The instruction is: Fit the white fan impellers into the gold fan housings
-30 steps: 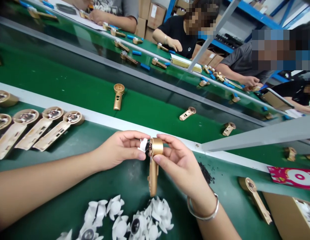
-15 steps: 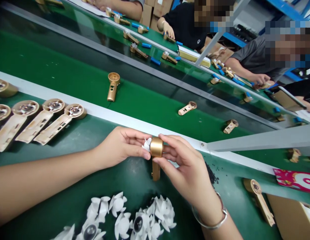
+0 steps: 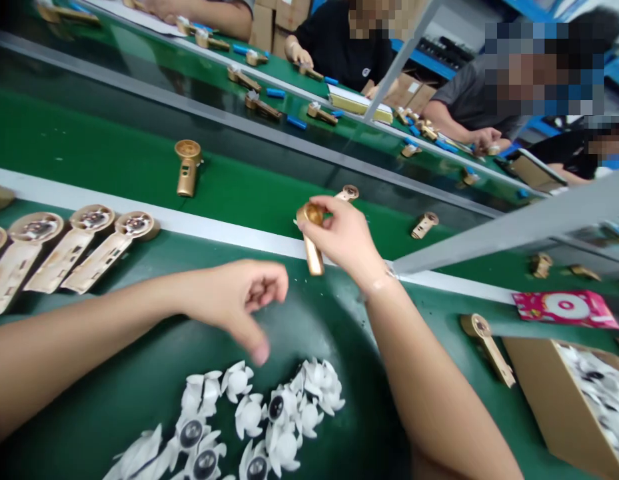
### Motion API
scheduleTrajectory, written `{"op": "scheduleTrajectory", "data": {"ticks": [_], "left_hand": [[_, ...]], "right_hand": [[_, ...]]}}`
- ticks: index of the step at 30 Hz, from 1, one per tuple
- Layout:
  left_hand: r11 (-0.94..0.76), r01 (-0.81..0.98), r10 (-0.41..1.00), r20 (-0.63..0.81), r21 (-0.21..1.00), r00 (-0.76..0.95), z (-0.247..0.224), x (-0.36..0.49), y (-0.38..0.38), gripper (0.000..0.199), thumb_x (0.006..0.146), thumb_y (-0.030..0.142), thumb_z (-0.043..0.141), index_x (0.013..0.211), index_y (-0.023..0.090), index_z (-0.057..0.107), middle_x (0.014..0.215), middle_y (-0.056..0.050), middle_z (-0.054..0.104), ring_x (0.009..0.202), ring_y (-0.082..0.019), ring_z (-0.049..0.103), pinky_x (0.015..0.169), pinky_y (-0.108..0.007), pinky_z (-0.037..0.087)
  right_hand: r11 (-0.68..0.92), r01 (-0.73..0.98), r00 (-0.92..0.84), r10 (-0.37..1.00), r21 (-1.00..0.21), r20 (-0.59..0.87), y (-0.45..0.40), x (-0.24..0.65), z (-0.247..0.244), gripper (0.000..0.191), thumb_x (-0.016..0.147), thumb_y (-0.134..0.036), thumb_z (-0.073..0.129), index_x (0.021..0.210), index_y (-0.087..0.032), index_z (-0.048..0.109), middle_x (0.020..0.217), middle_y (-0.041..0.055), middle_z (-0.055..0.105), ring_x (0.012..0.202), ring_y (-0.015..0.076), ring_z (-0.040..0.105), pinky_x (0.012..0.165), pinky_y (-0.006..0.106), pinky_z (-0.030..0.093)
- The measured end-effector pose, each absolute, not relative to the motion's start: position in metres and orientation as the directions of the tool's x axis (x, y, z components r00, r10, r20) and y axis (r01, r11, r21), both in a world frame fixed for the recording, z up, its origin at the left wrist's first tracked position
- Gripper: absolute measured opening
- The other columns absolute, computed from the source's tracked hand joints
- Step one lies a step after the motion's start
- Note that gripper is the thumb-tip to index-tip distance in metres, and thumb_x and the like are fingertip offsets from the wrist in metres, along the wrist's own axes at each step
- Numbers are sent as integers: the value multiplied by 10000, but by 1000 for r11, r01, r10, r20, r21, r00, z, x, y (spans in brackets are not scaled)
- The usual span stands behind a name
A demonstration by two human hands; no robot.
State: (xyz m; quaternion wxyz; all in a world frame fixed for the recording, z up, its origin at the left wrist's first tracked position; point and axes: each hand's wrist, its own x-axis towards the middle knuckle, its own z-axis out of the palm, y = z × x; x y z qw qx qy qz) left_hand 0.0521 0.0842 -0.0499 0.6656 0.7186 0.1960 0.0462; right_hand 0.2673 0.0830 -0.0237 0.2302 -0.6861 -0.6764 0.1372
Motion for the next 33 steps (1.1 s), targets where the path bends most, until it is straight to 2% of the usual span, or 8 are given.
{"op": "scheduleTrajectory", "data": {"ticks": [3, 8, 12, 15, 21, 26, 30, 33], "left_hand": [[-480, 272, 92, -261, 834, 961, -31, 45, 77, 633, 403, 504, 910, 902, 230, 632, 845, 20, 591, 731, -161, 526, 585, -245, 358], [-650, 326, 151, -304, 687, 941, -18, 44, 61, 596, 500, 459, 861, 1012, 251, 640, 947, 6, 633, 772, -190, 573, 587, -259, 346], [-631, 313, 182, -256, 710, 949, -28, 49, 63, 339, 660, 382, 756, 950, 242, 652, 875, 8, 635, 748, -179, 580, 579, -267, 346], [-570, 353, 270, -236, 742, 933, -38, 51, 67, 174, 820, 354, 611, 949, 248, 660, 929, -3, 642, 749, -168, 583, 607, -277, 372], [-568, 469, 366, -304, 676, 880, -37, 54, 61, 480, 741, 617, 689, 1069, 276, 610, 1040, -13, 626, 777, -200, 589, 592, -286, 375], [-642, 476, 382, -288, 601, 878, -33, 54, 53, 252, 874, 461, 575, 1003, 247, 612, 988, -23, 611, 667, -167, 550, 569, -294, 339], [-540, 431, 396, -234, 723, 888, -37, 54, 57, 241, 857, 448, 607, 970, 238, 640, 967, -21, 604, 737, -171, 557, 629, -296, 383], [-233, 345, 458, -210, 909, 864, -42, 57, 60, 335, 849, 479, 636, 1103, 261, 652, 932, -9, 585, 769, -158, 546, 681, -293, 429]], "right_hand": [[21, 936, 37, 987, -353, 156, 119, 271, -29, 384, 799, -284, 715, 1124, -81, 684, 1040, 163, 701, 942, 292, 660, 854, 424, 513], [68, 967, -24, 984, -247, 177, 69, 285, -14, 258, 849, -211, 624, 1086, -135, 692, 1086, 149, 674, 943, 282, 636, 832, 395, 478], [-26, 970, 65, 986, -242, 156, -27, 312, -15, 129, 914, -257, 570, 926, -189, 679, 811, 48, 687, 713, 201, 632, 661, 323, 482], [-74, 958, 119, 982, -277, 149, -82, 325, -32, 117, 934, -247, 562, 905, -192, 662, 804, 40, 682, 704, 178, 633, 660, 304, 506], [-43, 971, 100, 967, -236, 236, -112, 310, -60, 149, 970, -204, 518, 990, -152, 656, 986, 97, 667, 878, 197, 652, 805, 323, 539], [-72, 991, 85, 989, -113, 120, -103, 313, -59, 191, 985, -218, 469, 950, -141, 640, 955, 105, 650, 791, 219, 651, 707, 352, 535], [-62, 993, 65, 998, -96, 29, -91, 318, -55, 157, 947, -204, 488, 841, -156, 592, 838, 87, 605, 707, 230, 614, 655, 376, 507], [-23, 989, 29, 999, -148, 40, -75, 306, -45, 100, 920, -172, 504, 827, -177, 541, 797, 50, 569, 691, 195, 585, 648, 336, 491]]}}
